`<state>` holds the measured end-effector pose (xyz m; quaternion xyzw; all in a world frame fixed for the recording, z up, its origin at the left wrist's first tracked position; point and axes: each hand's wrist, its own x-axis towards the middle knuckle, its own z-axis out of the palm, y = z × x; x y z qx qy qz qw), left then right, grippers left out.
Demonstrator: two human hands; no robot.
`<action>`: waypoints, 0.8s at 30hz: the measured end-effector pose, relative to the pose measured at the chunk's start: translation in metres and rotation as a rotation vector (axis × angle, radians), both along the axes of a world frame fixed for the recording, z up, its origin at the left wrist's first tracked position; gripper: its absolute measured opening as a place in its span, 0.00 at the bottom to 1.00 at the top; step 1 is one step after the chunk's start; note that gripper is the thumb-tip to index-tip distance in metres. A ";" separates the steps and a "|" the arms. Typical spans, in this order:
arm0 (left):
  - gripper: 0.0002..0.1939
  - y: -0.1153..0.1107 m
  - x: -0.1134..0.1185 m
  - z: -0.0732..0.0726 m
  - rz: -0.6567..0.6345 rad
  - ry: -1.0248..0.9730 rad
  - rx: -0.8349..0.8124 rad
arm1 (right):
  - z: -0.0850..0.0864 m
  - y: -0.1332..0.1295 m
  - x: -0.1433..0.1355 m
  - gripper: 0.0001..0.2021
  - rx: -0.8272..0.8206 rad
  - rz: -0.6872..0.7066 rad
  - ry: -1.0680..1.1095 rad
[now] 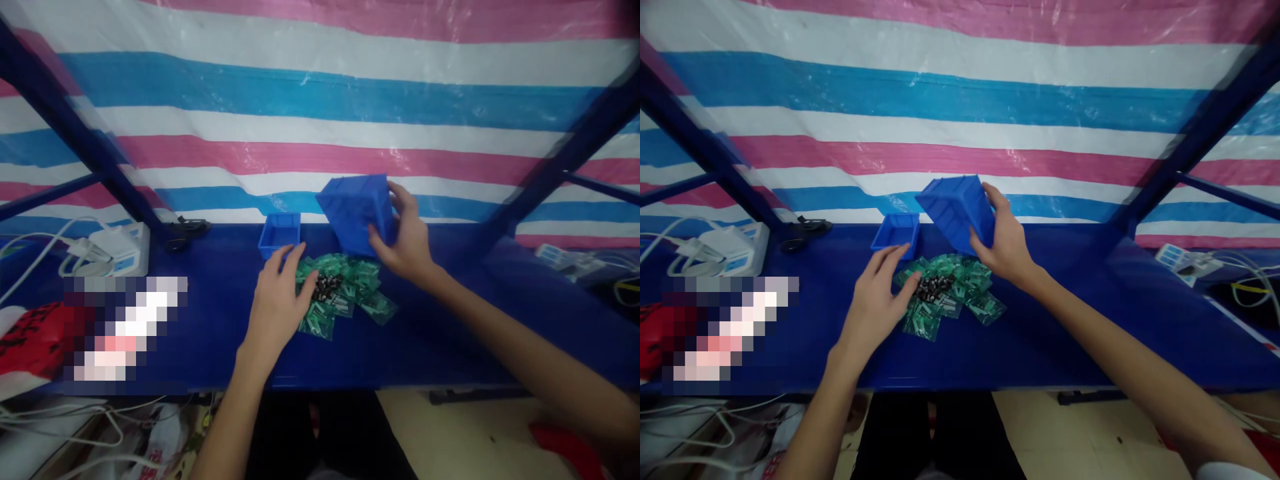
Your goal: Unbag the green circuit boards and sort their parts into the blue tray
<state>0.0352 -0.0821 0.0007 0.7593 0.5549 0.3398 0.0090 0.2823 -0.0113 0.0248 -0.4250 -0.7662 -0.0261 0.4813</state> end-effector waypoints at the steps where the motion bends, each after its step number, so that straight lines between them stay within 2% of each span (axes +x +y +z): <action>1: 0.25 0.007 0.000 0.012 -0.024 0.013 0.024 | 0.003 0.007 -0.008 0.35 -0.011 -0.012 0.053; 3: 0.28 0.026 0.003 0.031 -0.098 0.110 0.019 | 0.008 0.025 -0.024 0.33 -0.130 -0.024 0.112; 5: 0.31 0.049 0.005 0.041 -0.138 0.222 -0.010 | 0.009 0.045 -0.039 0.29 -0.257 -0.078 0.142; 7: 0.26 0.074 0.003 0.041 -0.168 0.301 -0.044 | 0.005 0.064 -0.051 0.25 -0.348 -0.148 0.086; 10: 0.13 0.106 -0.008 0.033 -0.227 0.363 -0.114 | -0.004 0.081 -0.062 0.21 -0.430 -0.234 -0.073; 12: 0.12 0.119 -0.018 0.027 -0.283 0.378 -0.133 | -0.011 0.087 -0.066 0.20 -0.459 -0.248 -0.147; 17: 0.13 0.128 -0.037 0.011 -0.264 0.354 -0.021 | -0.022 0.085 -0.060 0.23 -0.433 -0.230 -0.247; 22: 0.17 0.127 -0.043 -0.007 -0.285 0.311 -0.101 | -0.032 0.071 -0.016 0.21 -0.306 -0.315 -0.222; 24: 0.18 0.128 -0.044 -0.009 -0.327 0.277 -0.141 | -0.037 0.068 0.004 0.23 -0.343 -0.374 -0.171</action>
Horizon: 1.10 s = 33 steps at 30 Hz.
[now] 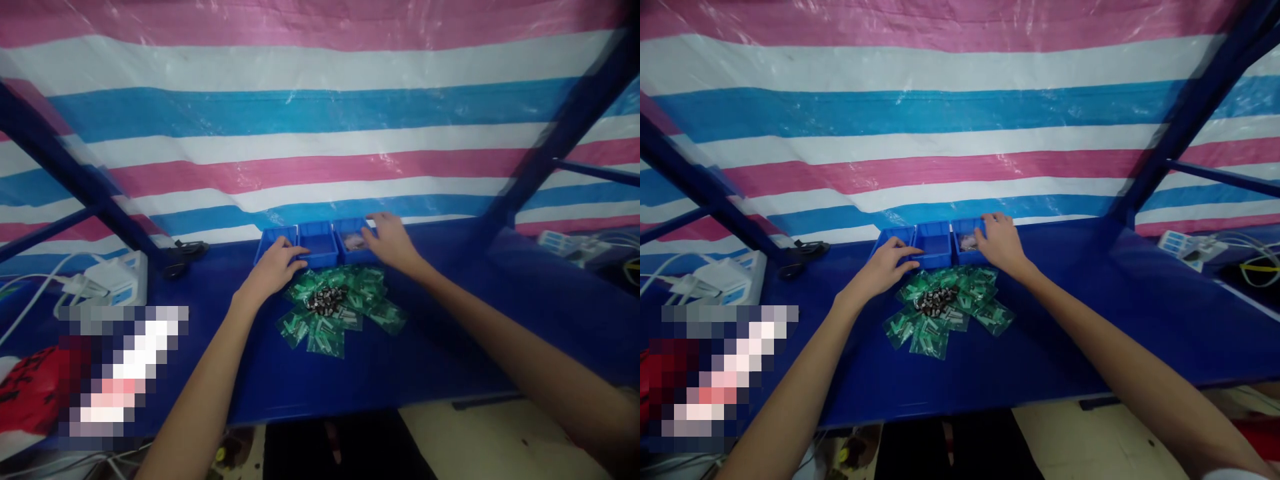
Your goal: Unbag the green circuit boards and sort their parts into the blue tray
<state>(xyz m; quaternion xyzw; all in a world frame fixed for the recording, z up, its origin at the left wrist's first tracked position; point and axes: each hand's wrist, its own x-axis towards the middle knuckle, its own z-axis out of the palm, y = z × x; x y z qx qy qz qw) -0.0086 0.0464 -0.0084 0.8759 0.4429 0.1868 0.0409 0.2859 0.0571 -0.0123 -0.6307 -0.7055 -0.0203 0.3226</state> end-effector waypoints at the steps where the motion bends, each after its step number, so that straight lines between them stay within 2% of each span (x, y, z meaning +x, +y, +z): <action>1: 0.17 0.001 0.000 0.000 -0.017 -0.009 -0.013 | -0.003 0.000 0.008 0.22 -0.059 -0.035 0.049; 5: 0.15 0.003 0.004 -0.004 -0.040 -0.020 0.018 | -0.015 0.004 0.019 0.17 -0.240 -0.076 0.160; 10: 0.17 0.001 0.011 -0.012 -0.015 -0.049 0.067 | -0.019 0.003 0.015 0.15 -0.264 -0.054 0.209; 13: 0.19 -0.004 0.013 -0.012 0.013 0.020 0.093 | -0.018 -0.001 0.014 0.16 -0.276 -0.034 0.242; 17: 0.18 -0.009 0.017 -0.011 0.079 0.096 0.149 | -0.018 -0.001 0.015 0.16 -0.255 -0.025 0.259; 22: 0.16 -0.010 0.025 -0.014 0.186 0.059 0.142 | -0.019 0.000 0.016 0.15 -0.218 -0.041 0.245; 27: 0.16 -0.009 0.024 -0.012 0.146 0.039 0.072 | -0.017 -0.002 0.016 0.16 -0.209 -0.062 0.240; 30: 0.17 -0.013 0.023 -0.009 0.152 0.066 0.067 | -0.010 -0.003 0.017 0.16 -0.191 -0.071 0.229; 33: 0.21 -0.024 0.032 -0.004 0.231 0.041 0.176 | 0.003 -0.008 0.019 0.16 -0.091 -0.084 0.169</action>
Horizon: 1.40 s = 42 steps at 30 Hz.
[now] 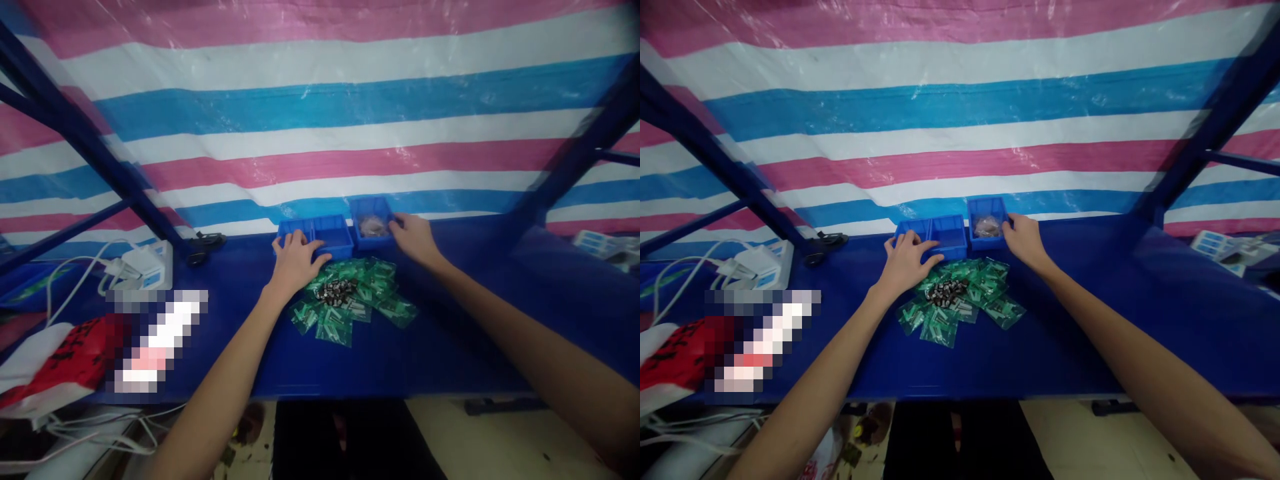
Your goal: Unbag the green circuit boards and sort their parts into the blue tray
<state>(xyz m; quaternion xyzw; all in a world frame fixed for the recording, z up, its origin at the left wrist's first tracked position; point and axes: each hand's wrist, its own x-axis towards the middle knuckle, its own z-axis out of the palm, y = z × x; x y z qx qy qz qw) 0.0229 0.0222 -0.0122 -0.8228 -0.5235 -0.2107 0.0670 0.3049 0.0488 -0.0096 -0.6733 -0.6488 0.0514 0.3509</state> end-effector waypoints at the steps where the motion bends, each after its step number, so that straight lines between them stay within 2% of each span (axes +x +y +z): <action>1: 0.25 -0.005 0.005 0.003 0.014 -0.039 0.041 | 0.005 -0.004 0.000 0.16 0.051 0.003 -0.030; 2: 0.28 -0.011 0.010 0.006 0.007 -0.097 0.061 | 0.010 -0.008 -0.002 0.16 0.104 0.014 -0.058; 4: 0.32 -0.022 0.022 0.012 -0.088 -0.244 0.035 | 0.018 -0.021 -0.007 0.16 0.203 0.053 -0.112; 6: 0.35 -0.032 0.033 0.017 -0.225 -0.385 -0.043 | 0.024 -0.037 -0.017 0.15 0.286 0.090 -0.170; 8: 0.36 -0.039 0.039 0.020 -0.306 -0.457 -0.125 | 0.027 -0.052 -0.028 0.16 0.350 0.118 -0.229; 12: 0.37 -0.040 0.040 0.020 -0.319 -0.444 -0.213 | 0.024 -0.073 -0.048 0.17 0.373 0.157 -0.260; 17: 0.39 -0.035 0.034 0.018 -0.358 -0.439 -0.229 | 0.016 -0.084 -0.058 0.18 0.420 0.193 -0.294; 19: 0.39 -0.036 0.035 0.018 -0.352 -0.448 -0.220 | 0.015 -0.086 -0.058 0.18 0.457 0.221 -0.290; 23: 0.36 -0.042 0.041 0.017 -0.282 -0.488 -0.151 | 0.017 -0.090 -0.057 0.21 0.650 0.326 -0.244; 26: 0.30 -0.047 0.047 0.016 -0.169 -0.489 -0.018 | 0.018 -0.092 -0.057 0.24 0.738 0.370 -0.226; 29: 0.25 -0.052 0.050 0.013 -0.109 -0.478 0.077 | 0.015 -0.093 -0.059 0.26 0.772 0.385 -0.219; 32: 0.19 -0.055 0.052 0.011 -0.110 -0.503 0.023 | 0.012 -0.092 -0.059 0.28 0.777 0.396 -0.232; 36: 0.04 -0.056 0.055 0.010 -0.201 -0.534 -0.026 | 0.012 -0.088 -0.057 0.29 0.760 0.368 -0.275; 38: 0.05 -0.056 0.054 0.010 -0.203 -0.548 -0.028 | 0.012 -0.086 -0.056 0.29 0.744 0.359 -0.283; 42: 0.07 -0.054 0.038 0.013 -0.116 -0.566 -0.120 | 0.009 -0.082 -0.054 0.29 0.709 0.390 -0.305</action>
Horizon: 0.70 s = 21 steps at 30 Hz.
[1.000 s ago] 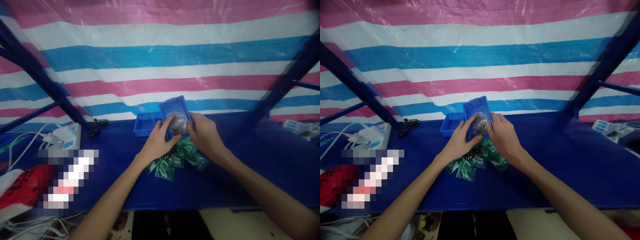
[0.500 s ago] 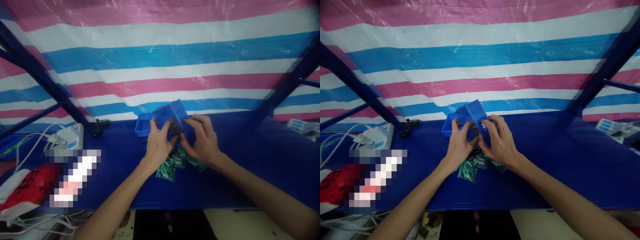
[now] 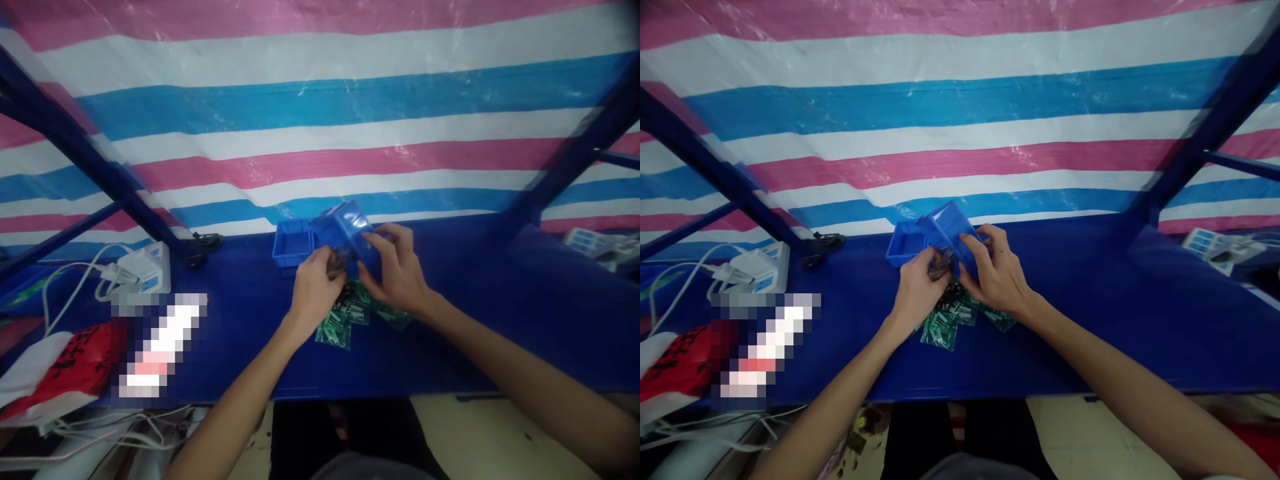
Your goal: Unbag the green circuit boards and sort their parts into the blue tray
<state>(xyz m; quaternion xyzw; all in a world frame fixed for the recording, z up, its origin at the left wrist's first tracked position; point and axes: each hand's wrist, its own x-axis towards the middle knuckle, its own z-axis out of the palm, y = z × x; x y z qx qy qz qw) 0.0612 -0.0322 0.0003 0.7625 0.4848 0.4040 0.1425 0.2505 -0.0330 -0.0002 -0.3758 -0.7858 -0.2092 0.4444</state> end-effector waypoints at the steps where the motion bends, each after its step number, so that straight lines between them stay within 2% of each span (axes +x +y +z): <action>1: 0.07 0.000 -0.006 0.001 -0.001 0.000 -0.043 | 0.000 0.001 0.001 0.29 0.002 0.006 -0.012; 3: 0.06 -0.002 -0.019 0.002 0.000 -0.004 -0.121 | -0.001 0.002 0.003 0.29 0.020 0.026 -0.045; 7: 0.27 -0.004 -0.036 -0.001 -0.011 0.001 -0.216 | 0.002 0.006 0.010 0.29 0.090 0.049 -0.116; 9: 0.32 -0.004 -0.038 -0.004 0.004 0.056 -0.193 | 0.004 0.009 0.014 0.29 0.118 0.042 -0.134; 13: 0.31 -0.004 -0.035 -0.008 0.047 0.161 -0.105 | 0.006 0.015 0.025 0.30 0.116 0.022 -0.089; 16: 0.24 -0.005 -0.034 -0.007 0.073 0.235 -0.010 | 0.006 0.019 0.030 0.30 0.039 -0.039 -0.004; 18: 0.18 -0.007 -0.035 -0.005 0.032 0.263 0.005 | 0.007 0.022 0.030 0.28 -0.030 -0.088 0.091; 21: 0.16 -0.012 -0.035 -0.006 -0.088 0.258 -0.041 | 0.007 0.030 0.032 0.24 -0.128 -0.131 0.280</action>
